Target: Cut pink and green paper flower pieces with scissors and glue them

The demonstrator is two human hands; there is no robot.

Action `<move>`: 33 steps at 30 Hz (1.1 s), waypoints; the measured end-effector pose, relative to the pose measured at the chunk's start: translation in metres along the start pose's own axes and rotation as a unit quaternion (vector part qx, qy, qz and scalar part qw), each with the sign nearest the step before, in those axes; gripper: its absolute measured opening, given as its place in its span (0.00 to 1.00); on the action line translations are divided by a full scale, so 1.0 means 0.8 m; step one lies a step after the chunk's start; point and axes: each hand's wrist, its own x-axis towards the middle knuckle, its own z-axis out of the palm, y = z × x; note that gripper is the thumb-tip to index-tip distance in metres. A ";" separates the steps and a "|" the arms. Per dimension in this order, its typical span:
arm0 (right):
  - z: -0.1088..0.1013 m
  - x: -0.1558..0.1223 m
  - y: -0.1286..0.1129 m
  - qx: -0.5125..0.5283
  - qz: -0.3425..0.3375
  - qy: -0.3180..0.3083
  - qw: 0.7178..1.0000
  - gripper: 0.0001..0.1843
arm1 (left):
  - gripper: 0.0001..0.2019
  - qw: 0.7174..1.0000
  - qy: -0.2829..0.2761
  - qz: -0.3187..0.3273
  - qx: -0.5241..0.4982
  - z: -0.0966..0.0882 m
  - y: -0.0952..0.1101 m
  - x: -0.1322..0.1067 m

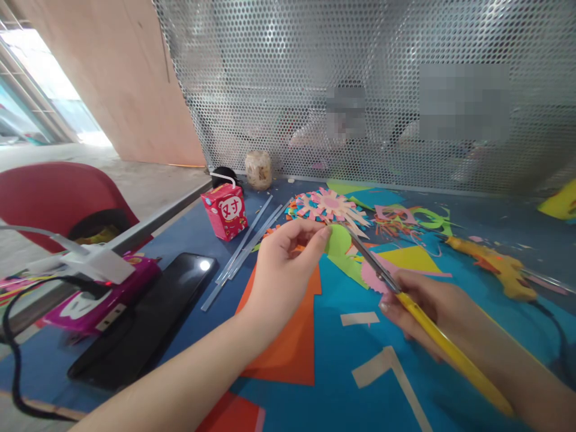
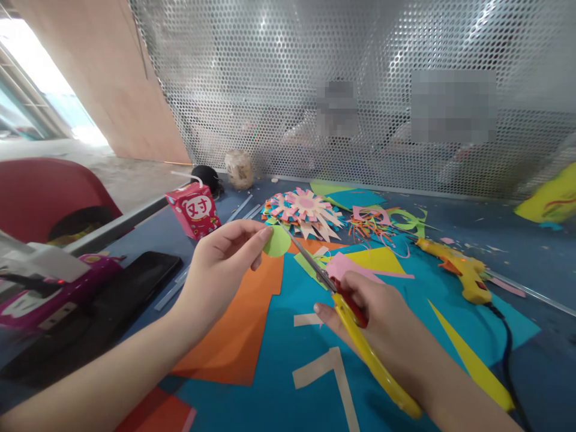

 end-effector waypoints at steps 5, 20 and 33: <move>-0.004 -0.001 -0.008 0.009 0.046 -0.042 0.998 0.16 | 0.05 1.000 0.009 0.007 -0.018 -0.001 -0.005 0.002; -0.002 -0.002 -0.012 0.058 0.013 -0.023 0.998 0.14 | 0.08 0.993 -0.047 -0.059 -0.095 0.005 -0.001 -0.005; -0.001 -0.003 -0.011 0.028 -0.007 -0.013 0.999 0.15 | 0.06 0.991 -0.056 -0.072 -0.095 0.005 0.005 -0.009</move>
